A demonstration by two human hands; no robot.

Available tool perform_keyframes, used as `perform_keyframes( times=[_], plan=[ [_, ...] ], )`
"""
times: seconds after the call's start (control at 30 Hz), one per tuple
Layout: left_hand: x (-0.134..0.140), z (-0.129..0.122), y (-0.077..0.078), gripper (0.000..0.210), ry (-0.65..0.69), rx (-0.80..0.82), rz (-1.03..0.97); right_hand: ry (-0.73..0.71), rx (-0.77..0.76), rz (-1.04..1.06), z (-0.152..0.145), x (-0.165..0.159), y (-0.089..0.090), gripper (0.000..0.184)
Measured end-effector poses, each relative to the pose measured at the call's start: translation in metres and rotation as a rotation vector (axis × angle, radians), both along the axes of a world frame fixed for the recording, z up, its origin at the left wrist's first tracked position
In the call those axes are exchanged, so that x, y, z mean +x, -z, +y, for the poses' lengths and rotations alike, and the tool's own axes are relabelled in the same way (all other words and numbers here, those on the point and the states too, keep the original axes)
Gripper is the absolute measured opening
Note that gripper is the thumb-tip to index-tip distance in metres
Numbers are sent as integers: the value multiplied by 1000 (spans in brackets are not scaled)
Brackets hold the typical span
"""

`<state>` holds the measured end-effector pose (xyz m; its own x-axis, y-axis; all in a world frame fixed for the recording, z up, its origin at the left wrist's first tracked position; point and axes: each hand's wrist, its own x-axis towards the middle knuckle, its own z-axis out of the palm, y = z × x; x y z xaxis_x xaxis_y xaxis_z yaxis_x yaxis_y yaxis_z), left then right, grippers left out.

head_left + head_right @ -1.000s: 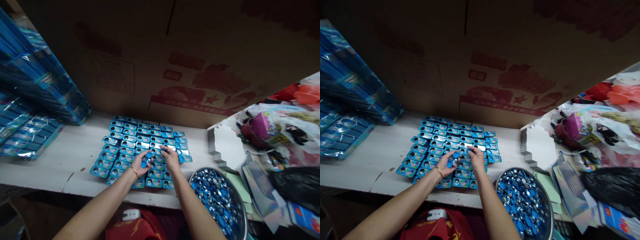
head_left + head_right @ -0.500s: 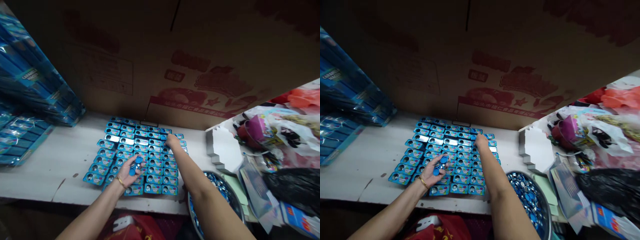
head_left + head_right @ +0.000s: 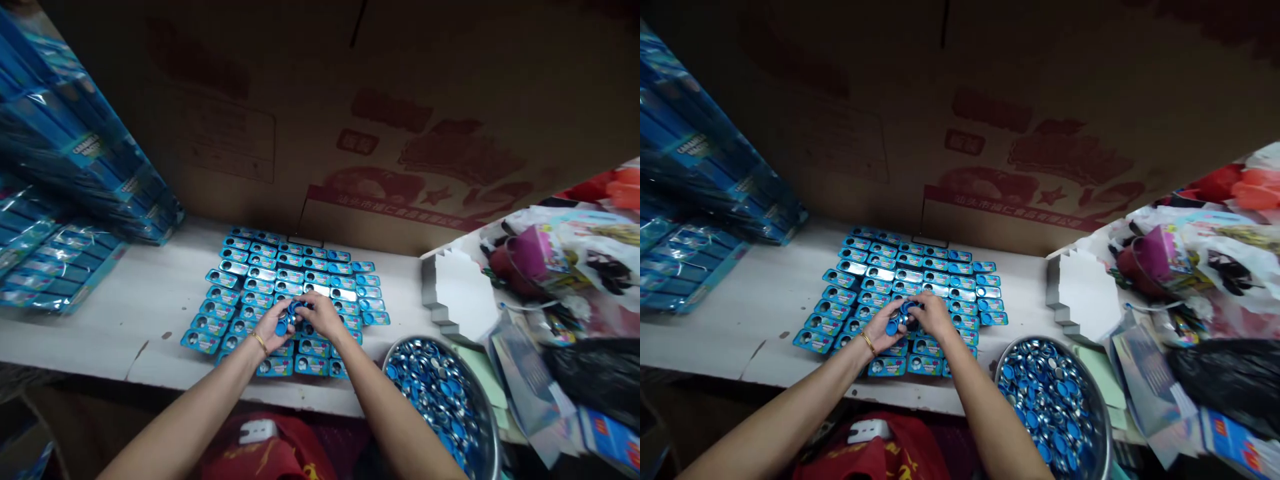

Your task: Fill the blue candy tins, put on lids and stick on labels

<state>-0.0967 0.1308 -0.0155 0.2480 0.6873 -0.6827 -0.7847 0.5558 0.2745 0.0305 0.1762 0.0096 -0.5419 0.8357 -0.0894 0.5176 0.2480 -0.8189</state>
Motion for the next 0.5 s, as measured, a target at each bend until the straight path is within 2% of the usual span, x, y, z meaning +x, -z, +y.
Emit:
perform_keyframes(
  times=[0.1, 0.2, 0.23, 0.3, 0.4, 0.5],
  plan=[
    [8, 1, 3, 17, 1, 3, -9, 126, 61, 83, -5, 8, 2, 17],
    [10, 2, 2, 19, 16, -10, -27, 281, 0, 129, 3, 33, 4, 18],
    [10, 2, 1, 20, 24, -10, -36, 334, -22, 68, 9, 44, 5, 20],
    [7, 1, -1, 20, 30, 4, -54, 395, -17, -229, 24, 64, 6, 24],
    [3, -2, -2, 20, 21, 23, -61, 359, 9, -687, 48, 79, 9, 22],
    [-1, -6, -3, 20, 8, 24, -52, 324, -42, -824, 68, 73, 15, 16]
  ],
)
